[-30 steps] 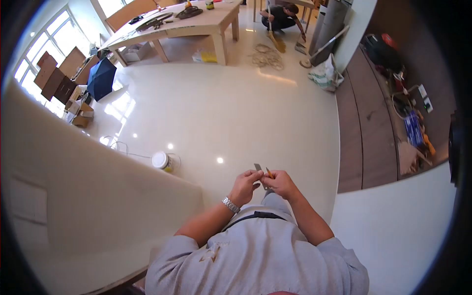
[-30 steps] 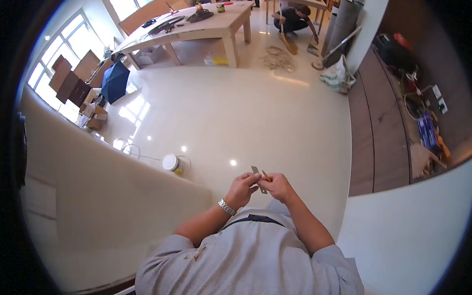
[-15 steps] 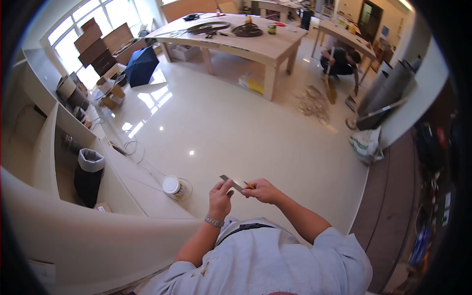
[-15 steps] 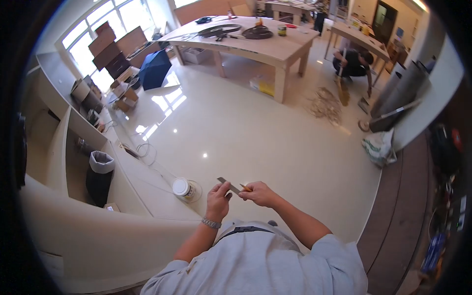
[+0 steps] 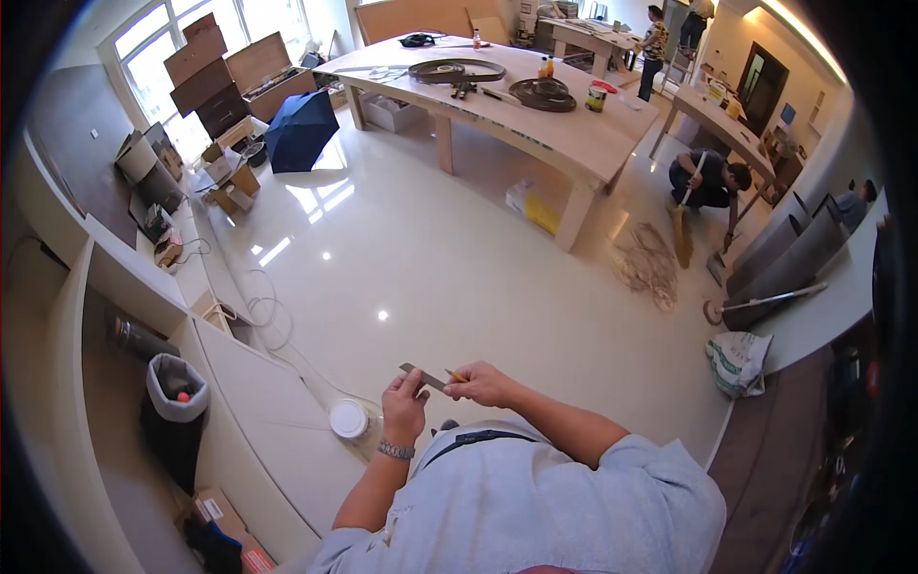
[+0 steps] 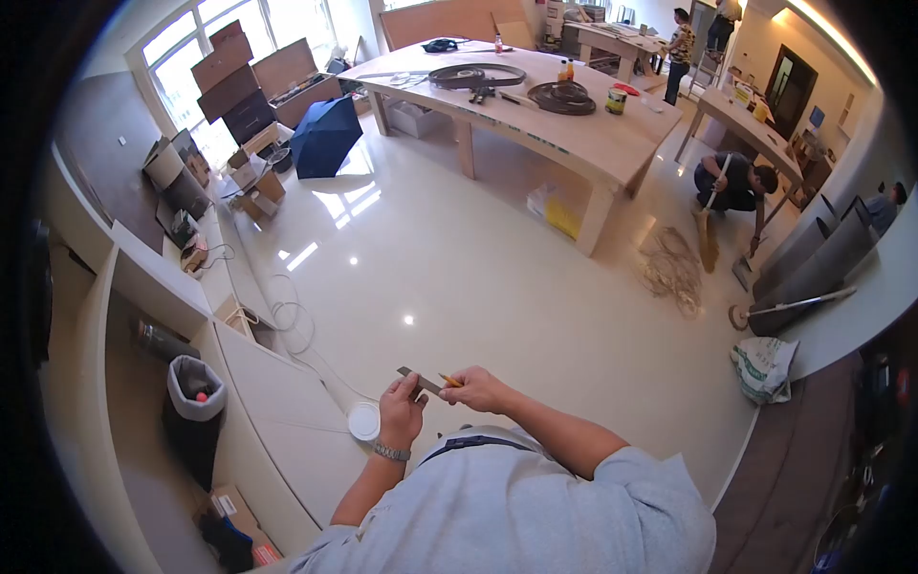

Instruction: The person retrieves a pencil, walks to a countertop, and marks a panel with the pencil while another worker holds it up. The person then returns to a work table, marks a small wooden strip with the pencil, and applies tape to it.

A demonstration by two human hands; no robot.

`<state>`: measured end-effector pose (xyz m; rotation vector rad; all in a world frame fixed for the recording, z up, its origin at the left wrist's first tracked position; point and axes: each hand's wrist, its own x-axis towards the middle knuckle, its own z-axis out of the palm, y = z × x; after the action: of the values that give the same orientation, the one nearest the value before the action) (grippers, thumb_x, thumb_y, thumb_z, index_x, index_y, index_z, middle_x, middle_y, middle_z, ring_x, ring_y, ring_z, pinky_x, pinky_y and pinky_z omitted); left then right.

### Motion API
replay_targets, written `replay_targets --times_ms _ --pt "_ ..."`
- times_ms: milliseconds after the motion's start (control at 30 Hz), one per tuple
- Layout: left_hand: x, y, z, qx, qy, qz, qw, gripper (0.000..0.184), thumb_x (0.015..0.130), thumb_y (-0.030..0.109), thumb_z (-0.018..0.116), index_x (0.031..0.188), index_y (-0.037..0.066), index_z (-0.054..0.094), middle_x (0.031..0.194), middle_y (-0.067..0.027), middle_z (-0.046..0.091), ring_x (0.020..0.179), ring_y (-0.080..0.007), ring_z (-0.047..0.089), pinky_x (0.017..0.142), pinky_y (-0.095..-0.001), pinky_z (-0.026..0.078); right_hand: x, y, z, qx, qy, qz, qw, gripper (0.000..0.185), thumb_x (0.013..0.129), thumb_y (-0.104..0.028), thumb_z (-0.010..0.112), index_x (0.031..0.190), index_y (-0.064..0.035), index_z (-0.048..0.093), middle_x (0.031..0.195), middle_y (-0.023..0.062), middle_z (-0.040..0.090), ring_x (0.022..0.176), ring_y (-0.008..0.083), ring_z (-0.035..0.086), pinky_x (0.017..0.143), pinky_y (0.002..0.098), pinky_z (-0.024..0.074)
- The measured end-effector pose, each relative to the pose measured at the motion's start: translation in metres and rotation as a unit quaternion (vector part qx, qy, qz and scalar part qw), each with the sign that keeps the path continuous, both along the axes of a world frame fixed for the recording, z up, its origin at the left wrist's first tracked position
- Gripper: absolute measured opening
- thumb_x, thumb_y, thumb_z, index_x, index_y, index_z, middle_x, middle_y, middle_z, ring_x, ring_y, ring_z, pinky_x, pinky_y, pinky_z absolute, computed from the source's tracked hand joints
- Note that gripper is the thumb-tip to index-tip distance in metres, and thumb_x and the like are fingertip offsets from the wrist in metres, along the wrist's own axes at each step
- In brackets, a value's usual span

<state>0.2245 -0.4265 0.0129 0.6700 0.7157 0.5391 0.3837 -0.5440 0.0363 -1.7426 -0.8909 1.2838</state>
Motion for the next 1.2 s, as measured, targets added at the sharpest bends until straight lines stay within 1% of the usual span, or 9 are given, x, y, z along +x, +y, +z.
replay_targets --times_ms 300,467,733,833,867,900,1000,1100,1200 --pt "0.074 0.134 0.019 -0.048 -0.004 0.039 0.998 0.003 0.092 0.015 0.063 0.093 0.012 0.063 0.086 0.0022 0.064 0.083 -0.0103 0.057 0.072 -0.0321 0.043 0.103 0.153 -0.001 0.020 0.063 0.088 0.994 0.025 0.084 -0.029 0.070 0.086 -0.0045 0.072 0.074 0.0010 0.065 0.070 0.0100 0.055 0.065 0.0263 0.0442" --pt "0.136 0.204 -0.004 0.000 0.023 0.086 0.996 0.005 0.090 0.014 0.065 0.094 0.011 0.062 0.089 0.0014 0.063 0.085 -0.0111 0.057 0.074 -0.0325 0.043 0.172 0.251 -0.007 0.021 0.085 0.160 0.983 0.023 0.084 -0.026 0.069 0.086 -0.0036 0.071 0.076 0.0017 0.066 0.072 0.0105 0.056 0.066 0.0268 0.0455" --pt "0.248 0.327 -0.005 0.001 0.042 0.170 0.985 0.005 0.090 0.012 0.065 0.093 0.010 0.063 0.086 0.0009 0.064 0.080 -0.0114 0.058 0.072 -0.0311 0.043 0.314 0.377 0.015 0.021 0.039 0.223 0.974 0.022 0.081 -0.025 0.069 0.082 -0.0028 0.071 0.074 0.0027 0.065 0.071 0.0129 0.056 0.065 0.0286 0.0463" --pt "0.277 0.370 -0.021 -0.038 0.016 0.193 0.980 0.006 0.091 0.014 0.064 0.092 0.009 0.062 0.085 0.0007 0.064 0.077 -0.0118 0.058 0.071 -0.0309 0.043 0.353 0.404 0.013 0.007 0.044 0.216 0.975 0.022 0.082 -0.025 0.069 0.082 -0.0031 0.071 0.074 0.0027 0.065 0.071 0.0131 0.057 0.065 0.0285 0.0463" --pt "0.287 0.382 -0.025 -0.043 0.036 0.224 0.973 0.015 0.094 0.023 0.061 0.091 0.009 0.063 0.085 0.0004 0.064 0.076 -0.0124 0.058 0.069 -0.0315 0.044 0.367 0.413 0.014 0.001 0.044 0.209 0.977 0.022 0.082 -0.025 0.069 0.082 -0.0031 0.071 0.074 0.0027 0.065 0.071 0.0131 0.057 0.065 0.0286 0.0463" --pt "0.296 0.396 -0.030 -0.059 0.040 0.226 0.972 0.018 0.095 0.027 0.059 0.092 0.009 0.063 0.085 0.0003 0.065 0.076 -0.0126 0.058 0.069 -0.0316 0.044 0.379 0.424 0.011 -0.002 0.054 0.187 0.981 0.022 0.083 -0.025 0.069 0.082 -0.0032 0.071 0.074 0.0024 0.065 0.071 0.0129 0.056 0.065 0.0286 0.0462" --pt "0.322 0.437 -0.044 -0.081 0.045 0.197 0.976 0.032 0.099 0.040 0.052 0.092 0.011 0.063 0.087 -0.0002 0.065 0.078 -0.0138 0.059 0.070 -0.0326 0.045 0.410 0.458 -0.007 -0.009 0.089 0.119 0.989 0.022 0.084 -0.025 0.069 0.083 -0.0033 0.071 0.074 0.0018 0.065 0.070 0.0122 0.055 0.065 0.0286 0.0459" --pt "0.367 0.479 -0.042 -0.082 0.027 0.123 0.989 0.032 0.099 0.039 0.050 0.096 0.010 0.063 0.091 -0.0007 0.066 0.083 -0.0142 0.061 0.072 -0.0322 0.046 0.435 0.515 -0.026 0.004 0.110 0.073 0.991 0.021 0.085 -0.025 0.069 0.085 -0.0032 0.071 0.075 0.0010 0.064 0.070 0.0108 0.055 0.065 0.0276 0.0453" --pt "0.423 0.534 -0.031 -0.019 -0.012 0.043 0.999 0.028 0.100 0.036 0.051 0.100 0.009 0.062 0.096 -0.0015 0.066 0.088 -0.0137 0.062 0.074 -0.0307 0.048 0.462 0.582 -0.032 0.011 0.111 0.068 0.991 0.019 0.087 -0.022 0.069 0.085 -0.0035 0.070 0.076 -0.0004 0.064 0.071 0.0092 0.054 0.066 0.0258 0.0446"
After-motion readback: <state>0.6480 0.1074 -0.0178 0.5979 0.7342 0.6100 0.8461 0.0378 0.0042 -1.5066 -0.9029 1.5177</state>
